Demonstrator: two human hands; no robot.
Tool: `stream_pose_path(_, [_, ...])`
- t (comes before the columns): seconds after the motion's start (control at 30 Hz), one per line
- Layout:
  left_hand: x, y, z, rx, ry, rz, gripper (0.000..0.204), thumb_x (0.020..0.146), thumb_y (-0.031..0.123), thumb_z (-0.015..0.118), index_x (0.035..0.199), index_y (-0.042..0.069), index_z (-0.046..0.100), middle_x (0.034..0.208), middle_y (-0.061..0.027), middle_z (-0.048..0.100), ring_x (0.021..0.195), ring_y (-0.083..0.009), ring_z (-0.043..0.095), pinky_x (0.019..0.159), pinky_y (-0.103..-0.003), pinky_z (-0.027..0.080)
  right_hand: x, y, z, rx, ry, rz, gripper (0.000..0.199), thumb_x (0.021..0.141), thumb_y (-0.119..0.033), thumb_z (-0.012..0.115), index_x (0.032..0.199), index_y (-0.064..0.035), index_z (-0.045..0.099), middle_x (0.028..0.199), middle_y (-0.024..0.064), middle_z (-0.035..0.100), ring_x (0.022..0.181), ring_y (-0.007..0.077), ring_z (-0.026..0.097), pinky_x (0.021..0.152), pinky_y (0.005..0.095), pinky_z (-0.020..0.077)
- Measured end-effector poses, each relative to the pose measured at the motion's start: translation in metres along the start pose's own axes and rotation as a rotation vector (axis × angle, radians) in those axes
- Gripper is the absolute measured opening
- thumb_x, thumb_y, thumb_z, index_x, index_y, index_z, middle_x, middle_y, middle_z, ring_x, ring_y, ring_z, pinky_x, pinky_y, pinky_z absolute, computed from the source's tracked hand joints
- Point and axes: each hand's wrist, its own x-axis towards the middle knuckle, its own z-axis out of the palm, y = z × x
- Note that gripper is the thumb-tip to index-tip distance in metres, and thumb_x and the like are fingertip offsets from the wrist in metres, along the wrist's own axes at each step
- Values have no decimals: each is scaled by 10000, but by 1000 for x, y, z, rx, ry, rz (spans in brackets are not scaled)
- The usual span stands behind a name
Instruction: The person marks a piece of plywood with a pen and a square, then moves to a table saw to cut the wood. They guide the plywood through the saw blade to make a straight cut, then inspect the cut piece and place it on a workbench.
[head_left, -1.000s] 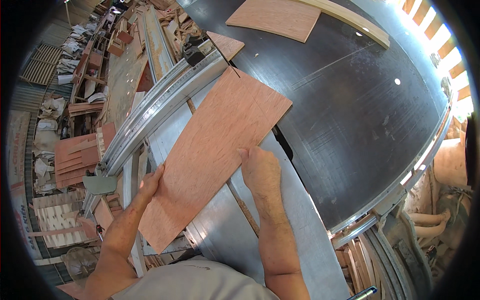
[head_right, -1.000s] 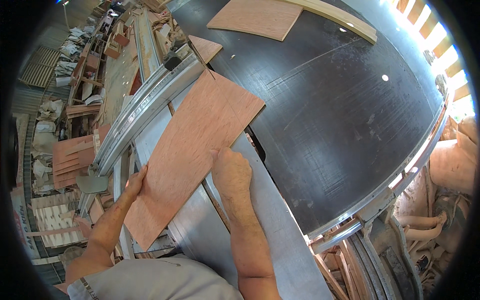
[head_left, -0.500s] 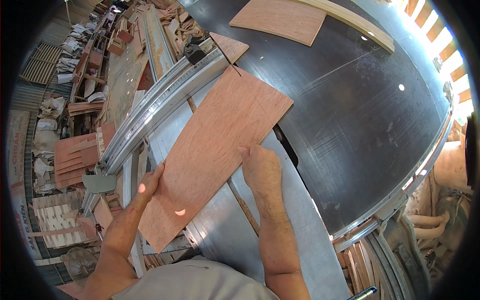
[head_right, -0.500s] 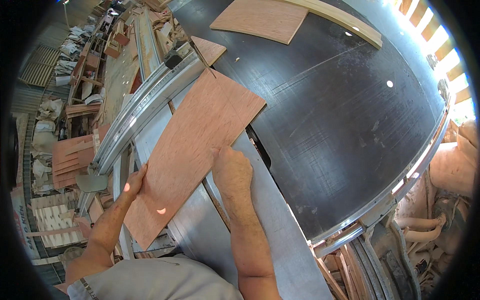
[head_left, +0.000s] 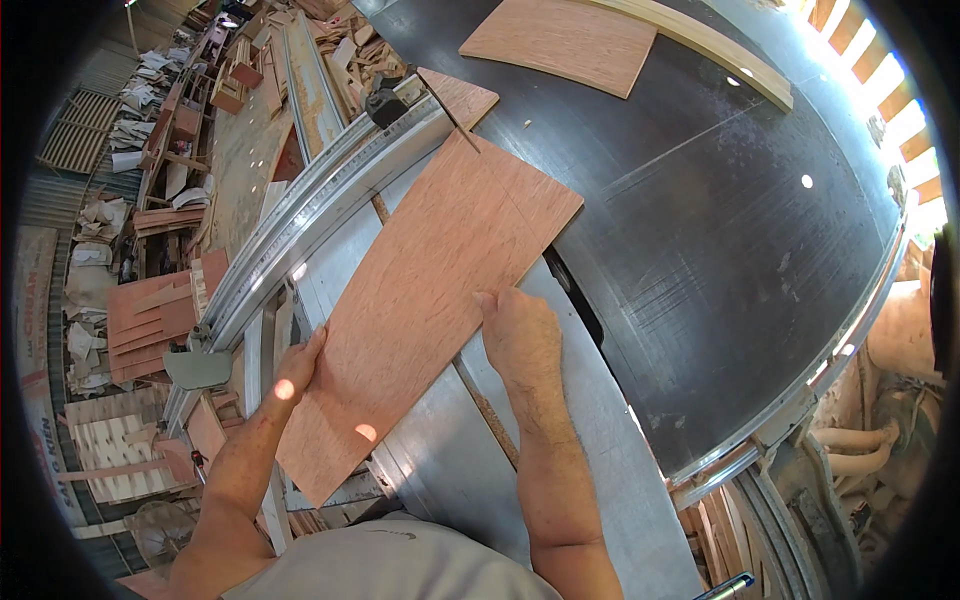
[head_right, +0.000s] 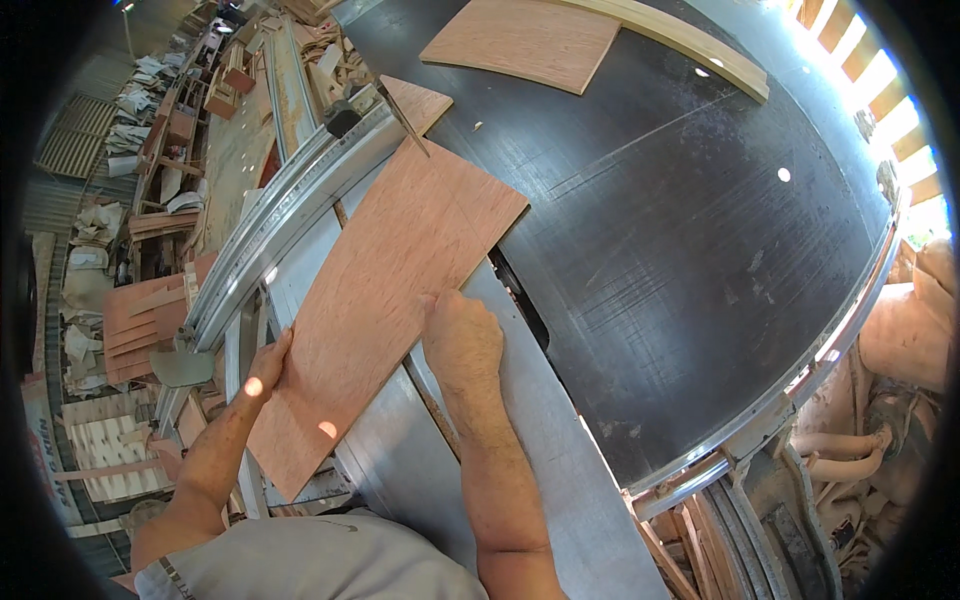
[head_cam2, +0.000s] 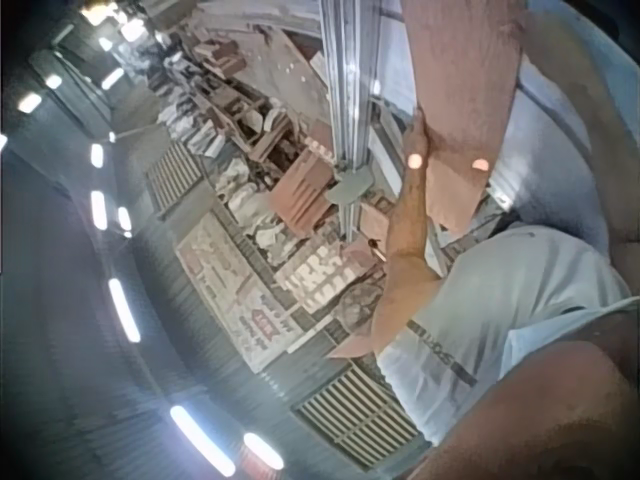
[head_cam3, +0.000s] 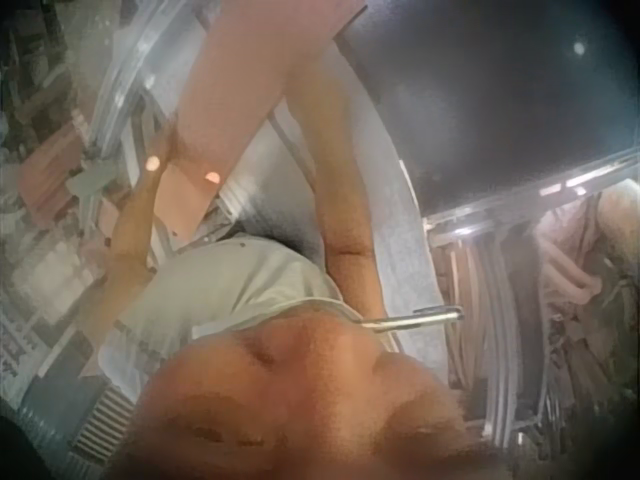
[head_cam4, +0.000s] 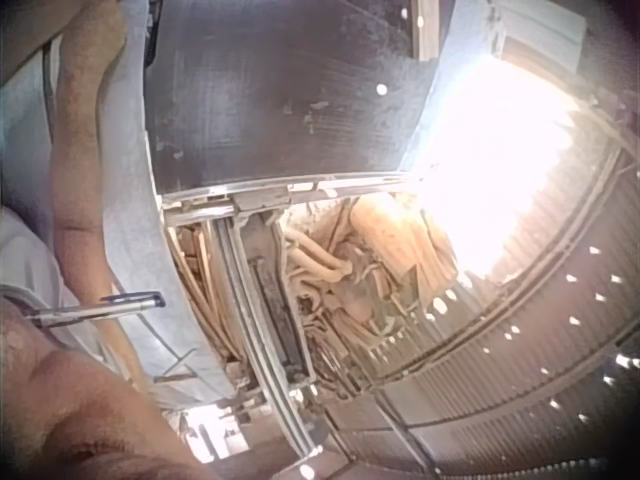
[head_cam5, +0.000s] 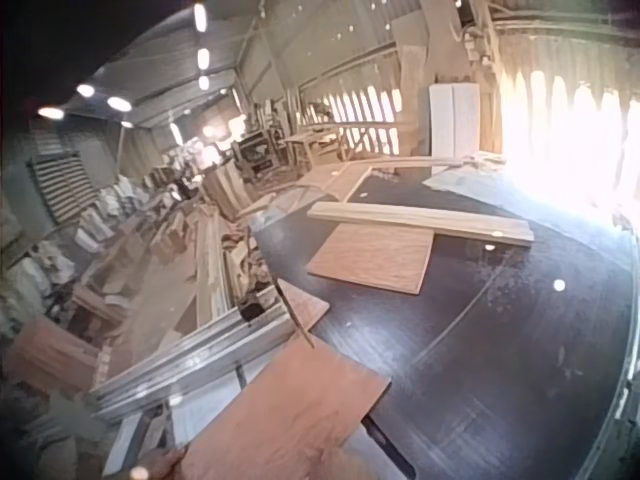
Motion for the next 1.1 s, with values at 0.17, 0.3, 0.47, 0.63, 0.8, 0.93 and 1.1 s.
stream_pose_path(0.17, [7,-2,-2,5,-2,10,849,875,626,600,1120,-187,608,1105,-230,647,1025,-256,616,897,-316,466,4,-1,0,7,7,-11,319,943,-275,594,864,23,675,789,218,684,762,380,690,687,467,543])
stream_pose_path(0.3, [2,10,0,-54,-30,0,858,872,625,607,1141,-190,595,1116,-226,644,1029,-255,613,899,-315,465,8,1,5,36,32,-16,333,934,-274,619,833,40,668,746,223,671,717,374,684,644,451,531])
stream_pose_path(0.47, [9,3,-3,-65,-31,-4,858,870,624,612,1148,-187,592,1120,-227,642,1021,-253,617,889,-315,473,9,1,9,40,82,-48,336,930,-272,631,827,45,668,723,222,665,694,364,681,626,439,527])
stream_pose_path(0.63, [-1,18,2,-64,-19,-28,850,874,620,608,1137,-188,595,1116,-231,641,1015,-250,621,881,-322,481,10,-2,5,30,58,-28,353,933,-277,627,800,48,652,711,223,657,686,368,676,625,440,525])
stream_pose_path(0.8, [8,11,2,-115,-40,-4,819,883,606,607,1118,-179,607,1082,-224,649,969,-238,630,847,-323,495,13,-5,0,8,-11,-11,317,949,-259,593,849,30,677,776,211,686,741,361,696,663,449,544])
stream_pose_path(0.93, [-4,27,5,-164,-42,-33,769,893,580,612,1083,-165,625,1037,-200,658,904,-226,636,801,-313,503,15,-4,7,48,60,-22,367,940,-286,618,797,51,641,706,231,652,680,382,670,613,447,520])
stream_pose_path(1.1, [13,10,-2,-139,-23,-32,740,891,575,619,1045,-149,650,995,-183,667,871,-217,638,773,-310,503,17,-11,2,-18,8,-11,307,947,-258,597,857,25,677,785,210,687,752,358,695,675,444,543])
